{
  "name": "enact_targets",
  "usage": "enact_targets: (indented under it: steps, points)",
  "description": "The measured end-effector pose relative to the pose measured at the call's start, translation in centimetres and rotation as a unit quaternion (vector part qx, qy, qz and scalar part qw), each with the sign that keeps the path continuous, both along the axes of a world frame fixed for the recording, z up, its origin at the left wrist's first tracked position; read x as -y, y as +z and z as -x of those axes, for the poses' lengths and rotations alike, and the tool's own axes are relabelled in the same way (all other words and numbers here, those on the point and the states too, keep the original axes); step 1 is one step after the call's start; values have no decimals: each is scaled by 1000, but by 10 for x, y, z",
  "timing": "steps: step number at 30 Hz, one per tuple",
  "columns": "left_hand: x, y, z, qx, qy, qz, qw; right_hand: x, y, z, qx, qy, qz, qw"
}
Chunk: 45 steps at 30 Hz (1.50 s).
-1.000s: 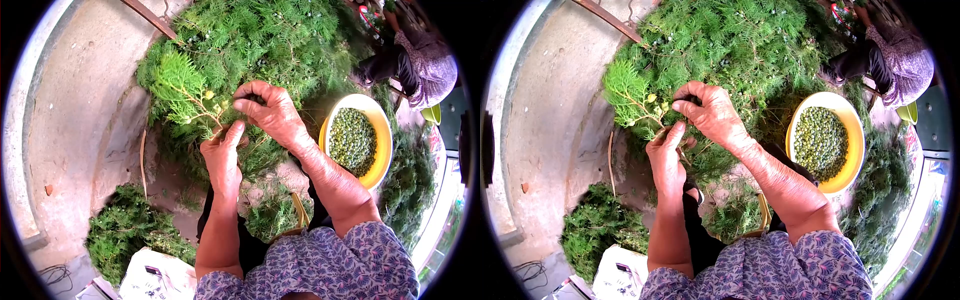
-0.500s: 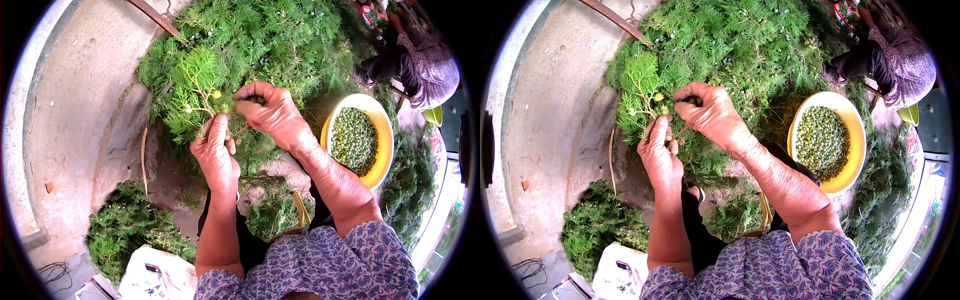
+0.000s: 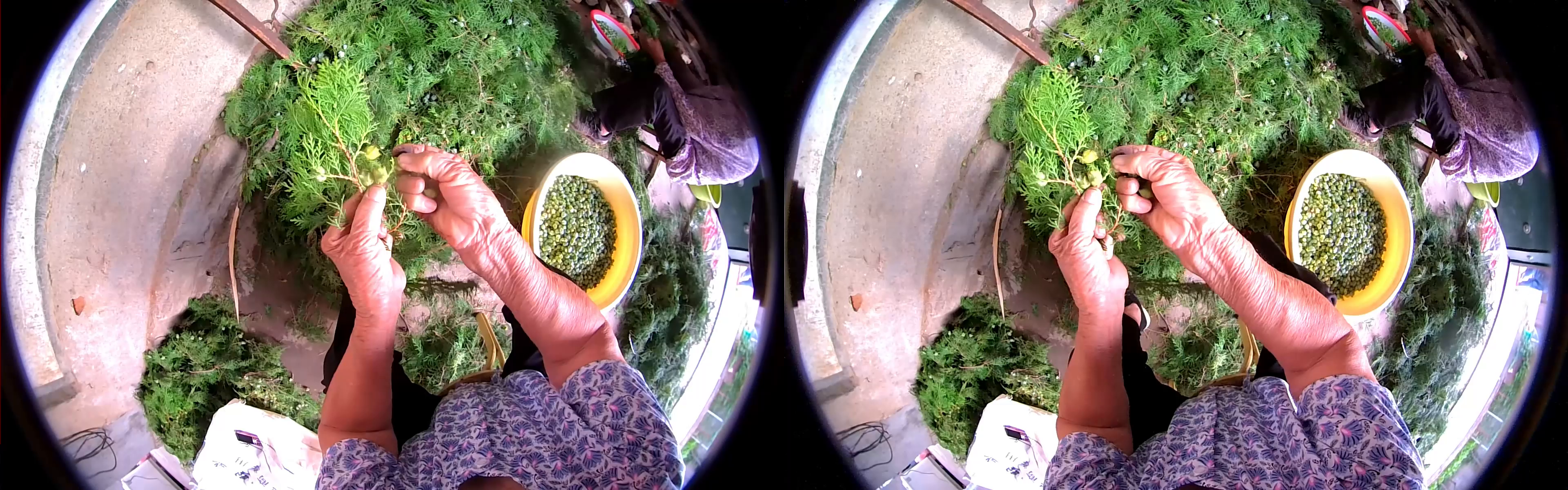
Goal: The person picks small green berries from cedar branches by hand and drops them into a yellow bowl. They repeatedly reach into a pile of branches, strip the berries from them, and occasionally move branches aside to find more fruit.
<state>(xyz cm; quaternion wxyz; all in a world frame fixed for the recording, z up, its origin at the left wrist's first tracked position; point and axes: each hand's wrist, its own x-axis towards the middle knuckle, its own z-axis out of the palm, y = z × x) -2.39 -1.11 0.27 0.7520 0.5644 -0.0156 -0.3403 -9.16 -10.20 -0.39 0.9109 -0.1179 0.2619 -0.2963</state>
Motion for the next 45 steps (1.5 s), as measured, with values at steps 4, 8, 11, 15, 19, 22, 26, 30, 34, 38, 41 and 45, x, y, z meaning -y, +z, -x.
enact_targets:
  steps: [4, 8, 11, 15, 19, 22, 26, 30, 34, 38, 41, 45]
  points:
    - [-8, 6, -12, 27, 51, -2, 998, 37, -9, 19, 45, -88, 21, 995]
    - [-6, 9, -14, 26, 42, -31, 998, 41, 6, 23, 33, -103, 42, 993]
    - [-4, 6, -12, 60, 19, -27, 998, 30, 12, 23, 57, -39, 48, 996]
    - [-3, -5, -12, 134, 12, -14, 991, 14, 17, 20, -9, 94, 242, 966]
    - [-7, -6, -9, 179, -18, 4, 984, 1, 18, 11, -216, 66, 557, 799]
    - [-8, -7, -8, 247, -80, 1, 966, 2, 21, 12, -247, 89, 557, 788]
    - [-7, -7, -5, 258, -96, 28, 961, 6, 14, 15, -215, 82, 594, 771]
    - [-10, 4, -7, 112, -92, -6, 990, -1, 10, 12, -137, 74, 480, 863]
    - [-10, 2, -12, 39, -99, 13, 994, 3, 10, 13, -26, 95, 171, 980]
    - [-12, 0, -15, 29, -108, 19, 994, 18, -2, 17, 50, 93, 162, 981]
    - [-13, 2, -16, 24, -130, 22, 991, 18, 3, 16, 13, 68, 120, 990]
    - [-14, 0, -17, 13, -144, 7, 989, 22, 1, 18, 43, 105, 120, 986]
